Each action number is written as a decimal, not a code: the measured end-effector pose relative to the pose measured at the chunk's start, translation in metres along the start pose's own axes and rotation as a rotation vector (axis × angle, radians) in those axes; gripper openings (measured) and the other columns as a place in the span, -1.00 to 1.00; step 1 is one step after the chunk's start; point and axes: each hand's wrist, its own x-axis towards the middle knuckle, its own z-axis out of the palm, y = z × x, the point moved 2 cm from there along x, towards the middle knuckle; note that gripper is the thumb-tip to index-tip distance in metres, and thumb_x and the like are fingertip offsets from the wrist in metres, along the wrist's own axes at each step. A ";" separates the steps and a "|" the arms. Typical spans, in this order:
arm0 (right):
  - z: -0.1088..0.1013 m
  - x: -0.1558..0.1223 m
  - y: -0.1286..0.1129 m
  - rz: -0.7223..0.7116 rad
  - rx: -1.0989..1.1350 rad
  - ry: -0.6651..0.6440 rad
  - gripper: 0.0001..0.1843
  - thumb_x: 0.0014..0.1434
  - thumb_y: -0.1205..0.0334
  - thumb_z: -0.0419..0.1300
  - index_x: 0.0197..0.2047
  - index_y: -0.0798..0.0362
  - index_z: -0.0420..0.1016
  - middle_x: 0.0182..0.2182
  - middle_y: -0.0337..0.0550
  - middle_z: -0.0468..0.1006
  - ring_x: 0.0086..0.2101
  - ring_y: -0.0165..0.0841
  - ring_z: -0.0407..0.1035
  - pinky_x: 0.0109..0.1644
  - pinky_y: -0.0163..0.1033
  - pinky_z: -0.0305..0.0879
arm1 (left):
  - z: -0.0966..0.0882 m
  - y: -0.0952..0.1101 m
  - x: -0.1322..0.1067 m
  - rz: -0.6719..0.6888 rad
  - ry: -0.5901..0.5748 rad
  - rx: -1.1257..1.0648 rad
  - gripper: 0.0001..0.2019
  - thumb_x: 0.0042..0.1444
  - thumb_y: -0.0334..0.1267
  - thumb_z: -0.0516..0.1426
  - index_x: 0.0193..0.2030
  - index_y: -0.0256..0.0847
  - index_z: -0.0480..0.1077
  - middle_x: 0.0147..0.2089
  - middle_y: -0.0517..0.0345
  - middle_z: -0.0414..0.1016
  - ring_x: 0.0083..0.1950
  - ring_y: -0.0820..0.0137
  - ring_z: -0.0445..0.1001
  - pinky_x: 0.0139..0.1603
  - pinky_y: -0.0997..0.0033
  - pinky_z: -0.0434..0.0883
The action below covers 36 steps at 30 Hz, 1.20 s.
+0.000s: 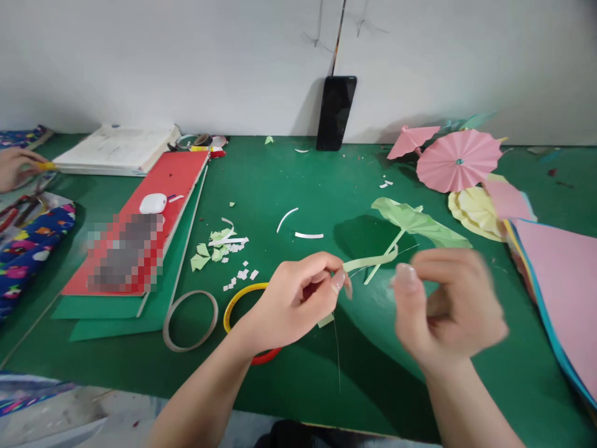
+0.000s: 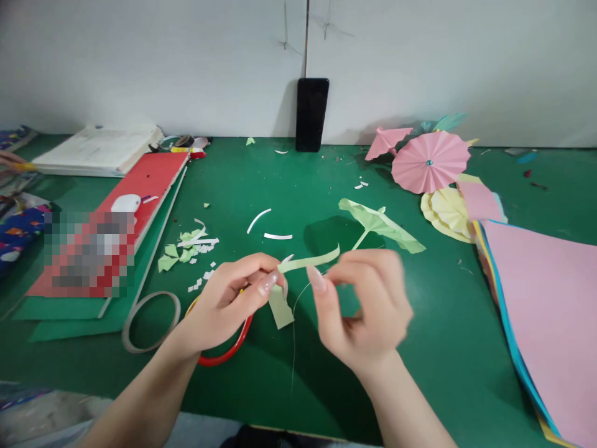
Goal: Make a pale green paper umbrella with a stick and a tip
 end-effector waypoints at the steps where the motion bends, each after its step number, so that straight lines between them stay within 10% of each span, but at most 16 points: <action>1: 0.002 0.000 -0.001 -0.009 0.044 -0.124 -0.85 0.10 0.48 0.12 -0.37 0.03 0.29 -0.48 -0.18 0.32 -0.41 -0.32 0.24 -0.37 -0.17 0.16 | 0.001 0.000 0.000 -0.015 -0.013 0.002 -0.85 0.26 -0.30 -0.02 -0.32 -0.23 0.29 -0.59 0.38 0.06 -0.58 0.61 0.00 -0.61 0.60 0.03; 7: 0.014 -0.001 -0.006 -0.021 0.257 -0.541 -0.82 0.17 0.43 -0.08 -0.45 0.07 0.17 -0.53 -0.16 0.26 -0.47 -0.34 0.12 -0.42 -0.17 0.04 | 0.003 0.001 -0.001 -0.053 -0.069 0.015 -0.87 0.24 -0.32 -0.02 -0.35 -0.23 0.23 -0.56 0.37 0.08 -0.55 0.59 0.01 -0.58 0.58 0.06; 36: 0.014 -0.003 -0.003 0.083 0.454 -0.705 -0.83 0.20 0.37 -0.07 -0.43 0.07 0.19 -0.51 -0.17 0.27 -0.44 -0.35 0.11 -0.39 -0.18 0.06 | -0.007 0.008 -0.006 -0.026 -0.242 0.197 -0.89 0.25 -0.42 -0.06 -0.31 -0.21 0.20 -0.55 0.43 0.10 -0.56 0.65 0.02 -0.52 0.65 0.11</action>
